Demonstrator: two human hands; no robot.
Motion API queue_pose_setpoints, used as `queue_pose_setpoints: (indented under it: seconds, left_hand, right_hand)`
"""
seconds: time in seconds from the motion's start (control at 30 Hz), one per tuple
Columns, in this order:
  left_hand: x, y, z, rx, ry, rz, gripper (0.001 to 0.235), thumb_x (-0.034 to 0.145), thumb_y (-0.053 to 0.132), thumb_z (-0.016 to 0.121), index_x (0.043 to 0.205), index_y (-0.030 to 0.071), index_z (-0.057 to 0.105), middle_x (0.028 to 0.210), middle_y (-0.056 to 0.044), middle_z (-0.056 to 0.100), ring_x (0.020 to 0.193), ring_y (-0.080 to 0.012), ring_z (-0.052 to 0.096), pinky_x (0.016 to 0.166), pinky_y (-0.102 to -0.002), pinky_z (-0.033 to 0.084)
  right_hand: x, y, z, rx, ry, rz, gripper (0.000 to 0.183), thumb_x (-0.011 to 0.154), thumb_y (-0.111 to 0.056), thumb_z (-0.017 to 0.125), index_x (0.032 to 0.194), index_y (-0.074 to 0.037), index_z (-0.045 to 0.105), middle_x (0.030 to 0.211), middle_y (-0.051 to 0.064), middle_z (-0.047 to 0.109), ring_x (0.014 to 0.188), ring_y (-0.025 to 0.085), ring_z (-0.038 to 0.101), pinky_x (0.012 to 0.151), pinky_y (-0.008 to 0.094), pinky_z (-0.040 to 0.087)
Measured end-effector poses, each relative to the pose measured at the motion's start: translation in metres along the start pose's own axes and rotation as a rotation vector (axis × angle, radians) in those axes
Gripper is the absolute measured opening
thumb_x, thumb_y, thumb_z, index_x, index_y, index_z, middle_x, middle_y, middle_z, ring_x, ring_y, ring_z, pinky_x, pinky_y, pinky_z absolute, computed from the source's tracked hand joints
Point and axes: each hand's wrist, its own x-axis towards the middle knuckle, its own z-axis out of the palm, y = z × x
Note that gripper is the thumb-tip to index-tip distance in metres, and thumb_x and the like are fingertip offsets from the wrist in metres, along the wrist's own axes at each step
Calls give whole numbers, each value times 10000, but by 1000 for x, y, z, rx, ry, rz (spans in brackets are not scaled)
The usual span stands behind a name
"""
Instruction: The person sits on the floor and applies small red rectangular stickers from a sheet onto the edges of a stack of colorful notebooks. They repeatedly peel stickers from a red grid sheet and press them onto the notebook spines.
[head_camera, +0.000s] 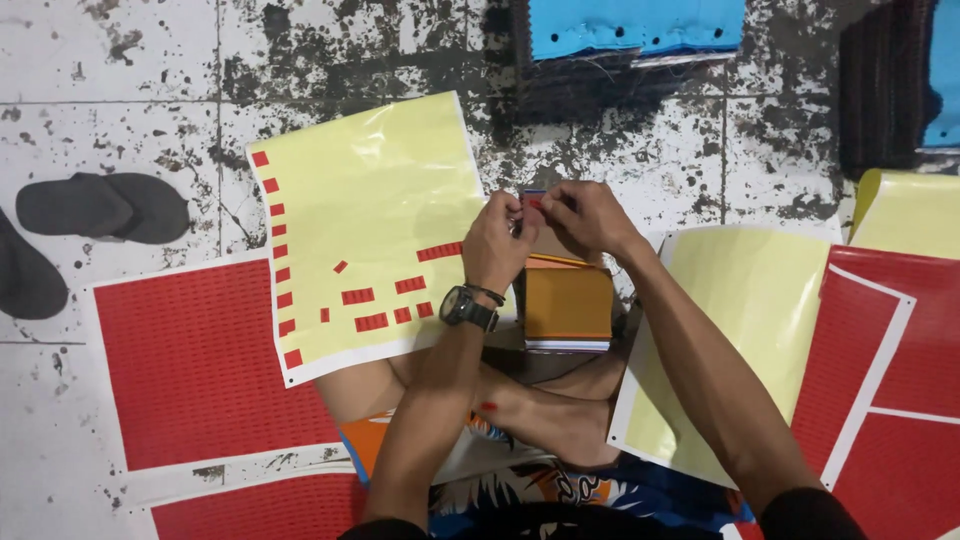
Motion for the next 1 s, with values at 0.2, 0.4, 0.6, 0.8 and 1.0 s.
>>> queue_pose_setpoints:
  seconds: [0.2,0.4,0.6,0.8,1.0]
  left_hand:
    - [-3,-9,8,187,106,221,250,806,235,708,1034,196,613,872,-54,664,871,-314,714,744,-426,599]
    - [-5,-21,22,478,287,409,211,866,300,583,1004,292,743,838,-22,638,750,-275,656,635,-399,580]
    - [-10,-7,11,485,300,380,217,830,329,571,936,261,748,870,-39,646,766,-319,637,629,-446,565]
    - [-2,-14,10,181,157,255,289,810,235,647,1085,181,716,881,-69,673,832,-342,701,701,-441,588]
    - [-1,-7,5,7,233,109,171,839,246,686,1011,238,686,863,-5,693,861,-234,720,753,-367,596]
  right_hand:
    - [5,5,8,-195,-19,99,293,1039,-311,599,982,-63,744,856,166,741,865,372,737,740,479,567]
    - [3,-19,20,-286,77,149,261,961,-332,624,943,-96,734,878,158,730,877,397,738,724,509,591]
    - [-1,-10,6,-614,252,-140,246,858,-252,785,1053,-105,755,1078,111,638,1037,384,668,828,521,579]
    - [-9,6,14,-721,457,-507,116,770,-271,844,776,-211,746,775,-14,700,772,231,728,697,393,591]
    - [-5,13,28,-772,606,-591,108,864,-222,769,845,-146,693,862,5,662,906,231,684,845,411,533]
